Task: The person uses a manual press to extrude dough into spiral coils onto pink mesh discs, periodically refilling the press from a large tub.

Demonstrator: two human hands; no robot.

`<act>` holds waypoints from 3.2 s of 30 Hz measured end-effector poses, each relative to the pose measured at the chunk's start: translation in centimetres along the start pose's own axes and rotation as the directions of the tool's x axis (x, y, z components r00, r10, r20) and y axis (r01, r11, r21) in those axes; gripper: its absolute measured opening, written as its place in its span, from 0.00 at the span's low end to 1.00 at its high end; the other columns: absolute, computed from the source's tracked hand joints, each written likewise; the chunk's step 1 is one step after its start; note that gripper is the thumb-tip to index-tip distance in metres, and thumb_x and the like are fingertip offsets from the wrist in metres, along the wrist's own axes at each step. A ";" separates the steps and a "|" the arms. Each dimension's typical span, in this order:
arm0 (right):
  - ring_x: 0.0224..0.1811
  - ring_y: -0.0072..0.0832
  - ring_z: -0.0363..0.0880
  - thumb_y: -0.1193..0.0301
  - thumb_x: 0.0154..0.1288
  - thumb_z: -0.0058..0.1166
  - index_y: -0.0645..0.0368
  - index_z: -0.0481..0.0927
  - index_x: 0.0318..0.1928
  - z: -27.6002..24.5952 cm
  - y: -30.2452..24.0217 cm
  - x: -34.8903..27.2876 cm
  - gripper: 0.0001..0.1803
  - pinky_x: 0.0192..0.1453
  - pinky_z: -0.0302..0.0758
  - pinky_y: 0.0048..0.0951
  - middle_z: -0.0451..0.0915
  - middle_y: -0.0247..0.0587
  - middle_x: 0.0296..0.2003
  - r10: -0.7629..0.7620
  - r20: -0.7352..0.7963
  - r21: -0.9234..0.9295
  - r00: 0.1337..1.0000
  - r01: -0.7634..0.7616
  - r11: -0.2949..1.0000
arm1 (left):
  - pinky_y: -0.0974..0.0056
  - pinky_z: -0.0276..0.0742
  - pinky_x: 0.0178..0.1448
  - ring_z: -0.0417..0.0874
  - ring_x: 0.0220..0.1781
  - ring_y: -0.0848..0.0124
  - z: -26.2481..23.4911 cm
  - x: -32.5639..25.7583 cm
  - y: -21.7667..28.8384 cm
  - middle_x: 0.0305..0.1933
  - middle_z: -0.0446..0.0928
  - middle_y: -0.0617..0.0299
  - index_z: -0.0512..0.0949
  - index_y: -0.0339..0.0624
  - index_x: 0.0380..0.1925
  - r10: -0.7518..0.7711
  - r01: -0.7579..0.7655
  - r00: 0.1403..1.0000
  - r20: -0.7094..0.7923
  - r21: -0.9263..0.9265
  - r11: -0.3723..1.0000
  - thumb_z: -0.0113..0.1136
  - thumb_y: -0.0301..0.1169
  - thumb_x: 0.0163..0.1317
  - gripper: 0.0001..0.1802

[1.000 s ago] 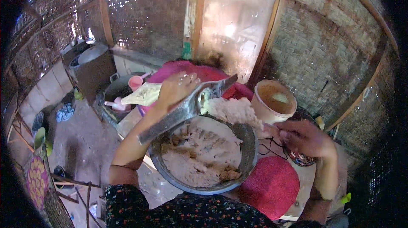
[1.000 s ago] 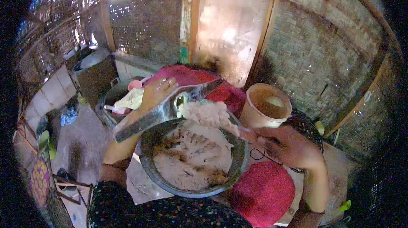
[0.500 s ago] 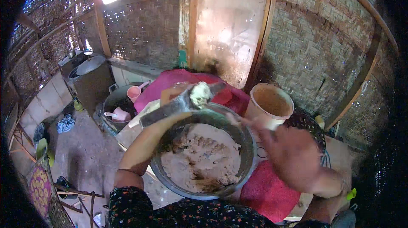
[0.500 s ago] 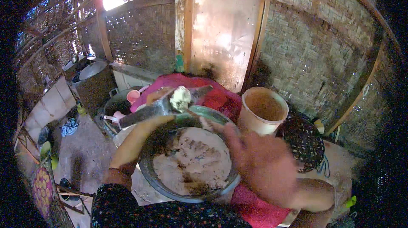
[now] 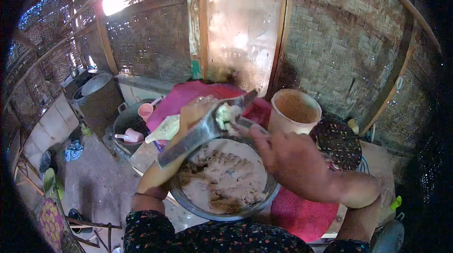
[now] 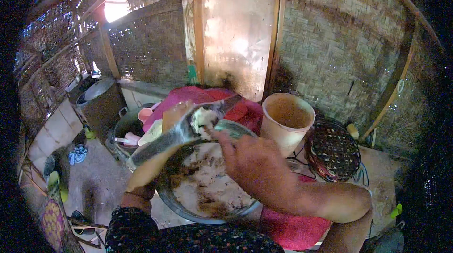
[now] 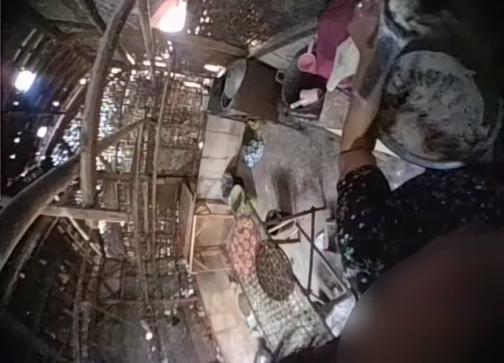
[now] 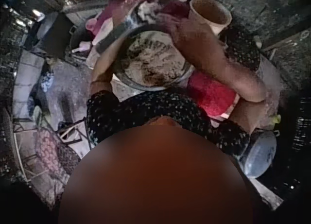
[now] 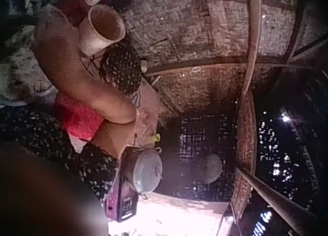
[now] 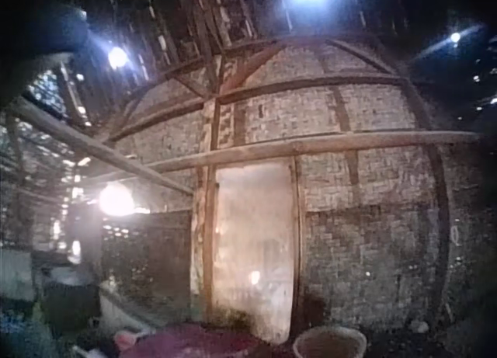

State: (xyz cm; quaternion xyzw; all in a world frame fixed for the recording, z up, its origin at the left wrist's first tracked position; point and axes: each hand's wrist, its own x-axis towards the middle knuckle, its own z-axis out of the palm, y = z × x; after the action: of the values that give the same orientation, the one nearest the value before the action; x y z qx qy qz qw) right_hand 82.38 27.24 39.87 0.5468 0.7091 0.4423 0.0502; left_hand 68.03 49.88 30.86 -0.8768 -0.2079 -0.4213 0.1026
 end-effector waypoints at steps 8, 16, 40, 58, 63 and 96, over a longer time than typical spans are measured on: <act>0.19 0.27 0.68 0.70 0.49 0.48 0.50 0.71 0.52 -1.8 2.4 -1.1 0.25 0.19 0.64 0.28 0.66 0.32 0.21 0.145 0.022 0.010 0.989 -0.145 0.989 | 0.63 0.73 0.50 0.79 0.44 0.60 -2.3 0.4 -1.1 0.42 0.78 0.53 0.76 0.39 0.40 -0.063 0.062 0.997 0.047 0.010 0.998 0.64 0.36 0.41 0.23; 0.20 0.26 0.70 0.70 0.54 0.47 0.48 0.71 0.53 0.5 -0.6 -0.4 0.22 0.19 0.64 0.30 0.68 0.34 0.21 -0.040 0.022 0.060 0.999 0.039 0.997 | 0.63 0.74 0.48 0.79 0.42 0.60 0.0 -0.1 0.9 0.41 0.78 0.55 0.77 0.41 0.39 0.039 -0.040 0.999 0.016 0.086 0.996 0.64 0.37 0.43 0.21; 0.50 0.44 0.72 0.63 0.55 0.50 0.49 0.75 0.50 15.8 -8.1 -6.1 0.20 0.53 0.66 0.46 0.72 0.53 0.46 -0.303 0.545 0.580 0.782 -0.091 0.809 | 0.60 0.70 0.48 0.75 0.41 0.65 -10.8 -0.4 -2.7 0.42 0.75 0.56 0.71 0.35 0.42 -0.500 0.367 0.861 -0.089 -0.573 0.733 0.57 0.33 0.51 0.19; 0.30 0.28 0.75 0.43 0.64 0.31 0.60 0.66 0.53 8.5 0.3 -19.8 0.34 0.30 0.74 0.28 0.75 0.40 0.35 0.239 0.686 0.336 0.687 -0.009 -0.942 | 0.60 0.70 0.52 0.77 0.45 0.61 -0.9 -7.5 17.4 0.43 0.77 0.55 0.72 0.38 0.45 -0.438 0.415 0.896 0.073 -0.488 0.768 0.62 0.43 0.50 0.26; 0.31 0.40 0.77 0.45 0.54 0.50 0.60 0.59 0.57 5.2 5.1 -22.7 0.39 0.38 0.75 0.37 0.76 0.50 0.34 0.436 0.324 0.946 0.839 -0.293 -0.139 | 0.60 0.70 0.52 0.77 0.44 0.58 2.1 -8.4 27.9 0.42 0.77 0.52 0.73 0.39 0.45 -0.228 0.497 0.859 0.459 -0.636 0.590 0.64 0.46 0.47 0.29; 0.42 0.43 0.77 0.36 0.58 0.33 0.58 0.59 0.61 12.3 5.3 -49.5 0.43 0.44 0.77 0.39 0.72 0.51 0.49 -0.687 0.530 -0.483 0.497 -0.489 -0.726 | 0.53 0.58 0.63 0.68 0.57 0.55 22.4 -6.5 40.5 0.51 0.71 0.50 0.64 0.32 0.55 -0.022 0.065 0.855 0.519 -0.149 -0.987 0.36 0.65 0.55 0.45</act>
State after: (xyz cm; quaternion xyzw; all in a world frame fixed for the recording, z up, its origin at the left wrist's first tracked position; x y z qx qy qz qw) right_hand 112.73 -6.23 15.64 -0.3796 -0.0649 0.8358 0.3913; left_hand 98.28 19.84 11.60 -0.1181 0.1502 -0.2514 -0.9488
